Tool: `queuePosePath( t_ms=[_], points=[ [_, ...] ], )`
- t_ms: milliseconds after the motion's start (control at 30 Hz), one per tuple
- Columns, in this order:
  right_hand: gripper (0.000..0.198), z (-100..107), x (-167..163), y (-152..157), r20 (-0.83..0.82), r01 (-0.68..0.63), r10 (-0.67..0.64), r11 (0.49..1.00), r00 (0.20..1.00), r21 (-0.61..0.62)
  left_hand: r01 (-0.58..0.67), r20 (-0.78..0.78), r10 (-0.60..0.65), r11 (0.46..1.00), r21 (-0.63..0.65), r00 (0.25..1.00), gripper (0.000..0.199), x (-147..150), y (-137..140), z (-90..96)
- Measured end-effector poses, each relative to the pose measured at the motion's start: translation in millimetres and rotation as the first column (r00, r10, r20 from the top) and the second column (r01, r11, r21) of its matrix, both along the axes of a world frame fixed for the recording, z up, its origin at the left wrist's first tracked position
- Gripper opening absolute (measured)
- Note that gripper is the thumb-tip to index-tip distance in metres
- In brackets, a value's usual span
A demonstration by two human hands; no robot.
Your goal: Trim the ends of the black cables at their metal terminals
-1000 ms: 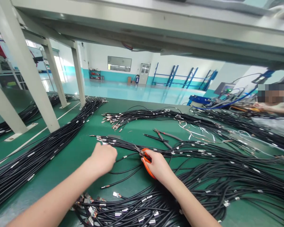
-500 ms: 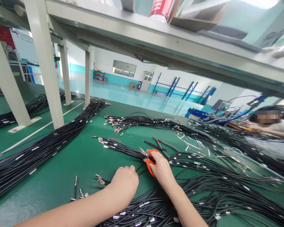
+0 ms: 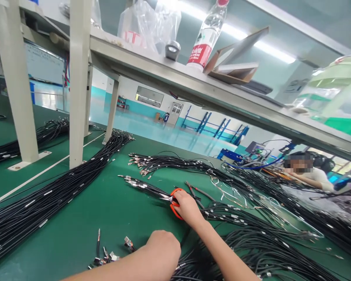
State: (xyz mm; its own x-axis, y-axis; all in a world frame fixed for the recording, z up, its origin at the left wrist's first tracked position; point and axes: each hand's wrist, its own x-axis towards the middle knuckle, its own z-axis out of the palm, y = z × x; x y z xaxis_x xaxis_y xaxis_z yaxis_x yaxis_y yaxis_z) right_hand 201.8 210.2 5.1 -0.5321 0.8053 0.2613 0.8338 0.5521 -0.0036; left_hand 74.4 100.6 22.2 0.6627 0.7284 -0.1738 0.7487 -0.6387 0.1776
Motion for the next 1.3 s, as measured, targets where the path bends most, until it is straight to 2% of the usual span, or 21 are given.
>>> queuePosePath(
  t_ms=[167,300,467,633,767,900,967,1000,1033,1067,1100,1167,1200,1233,1300],
  points=[
    [0.011,-0.5,-0.4,-0.7,-0.029,0.000,-0.001,1.000,1.000,-0.013,0.014,0.056,-0.013,1.000,-0.011,0.998,0.025,-8.6,-1.3,5.9],
    [0.004,-1.9,-9.8,-3.4,-0.099,0.028,-0.028,1.000,0.995,-0.006,-0.051,0.124,0.062,0.995,-0.087,0.990,0.022,-11.0,-0.8,7.1],
    [0.010,-5.7,-31.4,-8.9,-0.108,0.014,-0.015,1.000,0.994,-0.014,-0.103,0.144,0.119,0.988,-0.114,0.982,0.023,-8.9,1.1,3.3],
    [0.015,-15.4,-43.4,-10.5,-0.086,-0.033,0.032,0.999,0.996,-0.004,-0.084,0.190,0.100,0.992,-0.091,0.977,0.022,-8.4,1.2,-4.7],
    [0.017,-16.1,-46.0,-8.4,-0.089,-0.033,0.033,0.999,0.995,0.005,-0.093,0.178,0.110,0.991,-0.099,0.978,0.022,-8.4,-0.6,-4.3],
    [0.016,-10.6,-45.6,-7.9,-0.114,-0.032,0.032,0.999,0.993,-0.001,-0.186,0.247,0.217,0.972,-0.143,0.944,0.020,-8.8,-1.0,-4.7],
    [0.015,-4.8,-41.4,-7.7,-0.147,-0.010,0.011,1.000,0.989,0.011,-0.254,0.303,0.280,0.959,-0.123,0.911,0.023,-10.7,3.4,-6.9],
    [0.015,-0.7,-37.9,-8.0,-0.168,0.007,-0.003,1.000,0.986,0.024,-0.299,0.365,0.321,0.947,-0.117,0.874,0.024,-12.5,7.6,-7.9],
    [0.015,4.0,-33.7,-8.8,-0.183,0.027,-0.018,0.999,0.983,0.043,-0.352,0.470,0.377,0.925,-0.145,0.798,0.023,-14.9,13.0,-8.5],
    [0.015,9.1,-28.9,-10.5,-0.209,0.045,-0.032,0.997,0.977,0.060,-0.399,0.595,0.441,0.892,-0.211,0.672,0.022,-18.1,19.6,-8.5],
    [0.015,14.2,-23.9,-13.1,-0.253,0.058,-0.039,0.996,0.967,0.069,-0.424,0.705,0.496,0.856,-0.297,0.507,0.022,-21.8,26.8,-7.8],
    [0.015,22.7,-14.6,-21.1,-0.390,0.067,-0.044,0.997,0.920,0.046,-0.412,0.807,0.561,0.789,-0.455,0.183,0.027,-30.1,40.6,-4.0],
    [0.016,25.2,-10.9,-25.9,-0.466,0.063,-0.049,0.998,0.883,0.015,-0.387,0.821,0.569,0.769,-0.509,0.051,0.029,-34.2,46.1,-1.3],
    [0.017,26.1,-8.2,-30.9,-0.536,0.057,-0.059,0.998,0.842,-0.021,-0.352,0.826,0.560,0.761,-0.545,-0.068,0.032,-37.7,50.2,1.8],
    [0.018,23.5,-5.9,-39.8,-0.617,0.041,-0.082,0.996,0.782,-0.080,-0.239,0.814,0.506,0.785,-0.571,-0.284,0.041,-42.4,53.4,7.8]
  ],
)
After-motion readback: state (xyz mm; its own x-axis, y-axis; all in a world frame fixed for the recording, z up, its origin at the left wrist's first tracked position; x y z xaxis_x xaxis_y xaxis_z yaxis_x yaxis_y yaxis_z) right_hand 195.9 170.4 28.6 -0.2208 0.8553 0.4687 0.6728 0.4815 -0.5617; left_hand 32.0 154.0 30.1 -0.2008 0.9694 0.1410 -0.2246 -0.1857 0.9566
